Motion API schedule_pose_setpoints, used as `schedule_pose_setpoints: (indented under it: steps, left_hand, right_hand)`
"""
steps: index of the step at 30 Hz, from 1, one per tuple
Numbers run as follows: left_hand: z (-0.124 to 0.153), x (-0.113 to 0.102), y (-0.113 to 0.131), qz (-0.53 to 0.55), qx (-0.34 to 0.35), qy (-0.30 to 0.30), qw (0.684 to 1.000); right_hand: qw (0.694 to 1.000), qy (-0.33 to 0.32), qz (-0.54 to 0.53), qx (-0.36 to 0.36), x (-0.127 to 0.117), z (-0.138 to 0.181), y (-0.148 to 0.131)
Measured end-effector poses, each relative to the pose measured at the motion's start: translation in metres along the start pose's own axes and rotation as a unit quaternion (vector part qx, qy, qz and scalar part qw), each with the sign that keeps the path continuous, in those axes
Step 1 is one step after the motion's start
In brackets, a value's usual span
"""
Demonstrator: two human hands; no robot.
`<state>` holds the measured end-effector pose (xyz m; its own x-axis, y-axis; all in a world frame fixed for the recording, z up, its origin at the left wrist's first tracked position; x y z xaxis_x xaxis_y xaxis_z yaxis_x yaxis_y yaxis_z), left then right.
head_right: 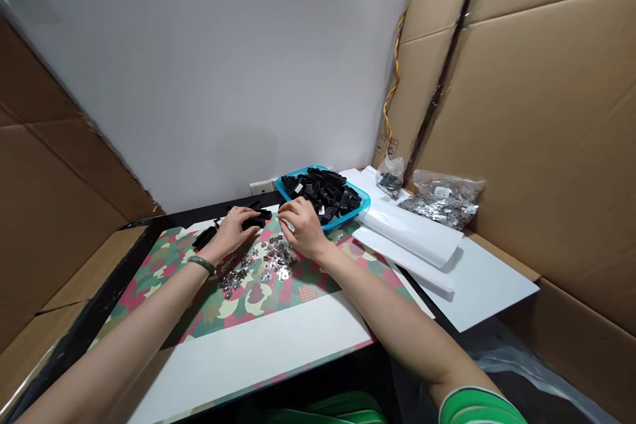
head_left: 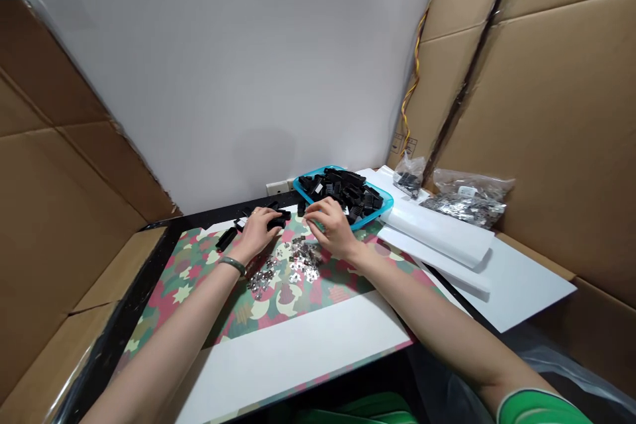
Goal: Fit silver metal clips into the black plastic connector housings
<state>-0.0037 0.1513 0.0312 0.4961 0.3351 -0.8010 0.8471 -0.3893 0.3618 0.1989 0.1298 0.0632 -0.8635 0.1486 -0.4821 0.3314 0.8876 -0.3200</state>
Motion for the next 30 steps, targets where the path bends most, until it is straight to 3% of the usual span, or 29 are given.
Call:
schedule_pose_setpoints:
  steps: [5, 8, 11, 13, 16, 19, 22, 26, 30]
  left_hand:
    - [-0.015, 0.027, -0.004, -0.061, 0.054, -0.054, 0.995]
    - [-0.013, 0.019, -0.001, -0.023, 0.049, -0.023, 0.998]
    - [-0.002, -0.004, 0.006, 0.101, -0.003, 0.056, 0.993]
    - [0.012, -0.019, 0.009, 0.218, -0.077, 0.111, 0.966]
    - [0.038, -0.027, 0.014, 0.397, -0.181, 0.133, 0.890]
    - [0.059, -0.034, 0.027, 0.473, -0.188, 0.119, 0.853]
    - [0.072, -0.041, 0.038, 0.468, -0.171, 0.092, 0.862]
    - [0.082, -0.047, 0.040, 0.427, -0.158, 0.107, 0.884]
    - [0.089, -0.047, 0.039, 0.405, -0.171, 0.150, 0.886]
  right_hand:
    - [1.000, -0.024, -0.013, -0.003, 0.010, 0.007, 0.003]
    - [0.999, -0.038, -0.025, -0.003, 0.012, 0.007, -0.002]
    - [0.997, -0.030, -0.062, 0.015, 0.012, 0.007, -0.009]
    - [0.993, -0.025, -0.100, 0.056, 0.014, 0.008, -0.011]
    - [0.973, -0.070, -0.167, 0.142, 0.027, 0.013, -0.013]
    - [0.935, -0.130, -0.266, 0.195, 0.041, 0.020, -0.022]
    - [0.914, -0.156, -0.333, 0.171, 0.049, 0.025, -0.034]
    - [0.952, -0.125, -0.260, 0.104, 0.047, 0.029, -0.038]
    - [0.974, -0.115, -0.187, 0.061, 0.045, 0.031, -0.038]
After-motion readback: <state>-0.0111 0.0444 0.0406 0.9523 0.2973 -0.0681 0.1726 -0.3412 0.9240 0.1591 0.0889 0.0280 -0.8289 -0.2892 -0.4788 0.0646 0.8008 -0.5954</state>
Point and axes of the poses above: each hand's wrist, its own z-axis away from the middle knuckle, its own x-axis out of the palm, y = z × x, the point moved 6 cm from there along -z, towards the middle knuckle, and after that the axes turned 2 degrees about -z, right-handed, at the moved point
